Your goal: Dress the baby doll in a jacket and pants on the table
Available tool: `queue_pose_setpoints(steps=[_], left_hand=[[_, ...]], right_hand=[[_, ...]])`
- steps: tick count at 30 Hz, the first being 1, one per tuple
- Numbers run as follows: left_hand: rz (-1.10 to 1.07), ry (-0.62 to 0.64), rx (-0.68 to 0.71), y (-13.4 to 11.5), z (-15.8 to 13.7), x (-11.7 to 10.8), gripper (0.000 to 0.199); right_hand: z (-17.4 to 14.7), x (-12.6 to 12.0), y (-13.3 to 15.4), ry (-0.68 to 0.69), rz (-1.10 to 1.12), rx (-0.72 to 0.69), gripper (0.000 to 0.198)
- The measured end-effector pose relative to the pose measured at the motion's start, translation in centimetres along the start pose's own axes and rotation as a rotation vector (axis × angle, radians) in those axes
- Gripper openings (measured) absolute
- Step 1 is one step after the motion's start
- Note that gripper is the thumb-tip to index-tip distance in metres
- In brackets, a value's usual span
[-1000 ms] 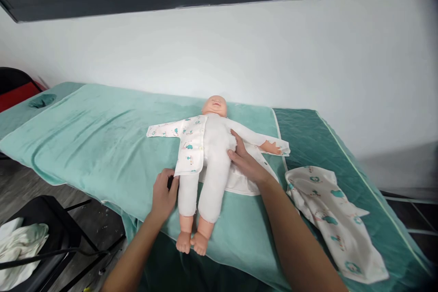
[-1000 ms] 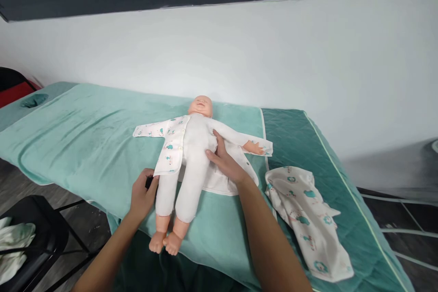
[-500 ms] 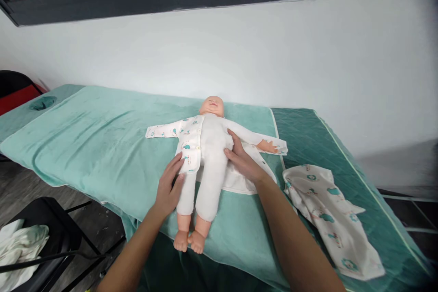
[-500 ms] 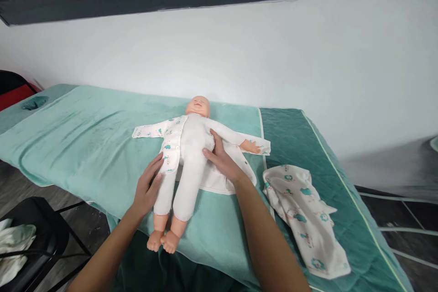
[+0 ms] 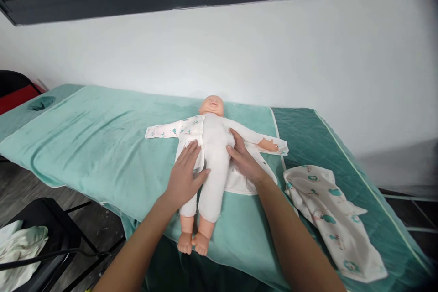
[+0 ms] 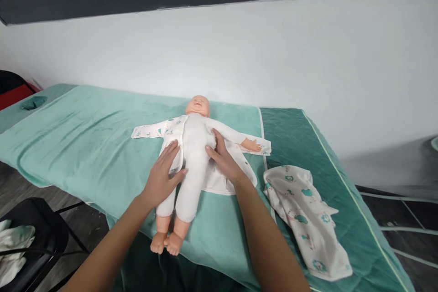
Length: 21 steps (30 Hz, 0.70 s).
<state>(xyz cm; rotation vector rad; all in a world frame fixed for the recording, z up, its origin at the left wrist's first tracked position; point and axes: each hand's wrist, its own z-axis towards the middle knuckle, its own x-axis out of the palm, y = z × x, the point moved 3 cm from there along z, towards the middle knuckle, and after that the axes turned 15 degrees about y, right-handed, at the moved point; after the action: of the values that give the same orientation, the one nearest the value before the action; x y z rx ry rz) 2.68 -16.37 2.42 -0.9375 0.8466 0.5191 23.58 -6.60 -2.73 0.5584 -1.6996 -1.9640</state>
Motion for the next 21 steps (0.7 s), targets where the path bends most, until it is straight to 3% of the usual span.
queue_pose_setpoints(steps=[5,9,13,16,21], left_hand=[[0.029,0.040,0.019,-0.9,1.3,0.7,0.064],[-0.050,0.048,0.004,-1.0,1.8,0.4,0.058],[-0.144,0.058,-0.004,-0.5,4.6,-0.7,0.051],[-0.153,0.084,-0.036,0.4,8.3,-1.4,0.046],[-0.112,0.237,-0.132,0.5,13.9,-1.8,0.042]], right_hand=[[0.1,0.1,0.3,-0.078,0.049,-0.022,0.078],[0.2,0.1,0.9,-0.119,-0.061,0.016,0.080],[-0.1,-0.9,1.3,-0.187,-0.139,0.025,0.078],[-1.1,-3.0,1.7,-0.415,-0.185,-0.009,0.058],[-3.7,-7.8,2.1,-0.993,-0.218,-0.137,0.032]])
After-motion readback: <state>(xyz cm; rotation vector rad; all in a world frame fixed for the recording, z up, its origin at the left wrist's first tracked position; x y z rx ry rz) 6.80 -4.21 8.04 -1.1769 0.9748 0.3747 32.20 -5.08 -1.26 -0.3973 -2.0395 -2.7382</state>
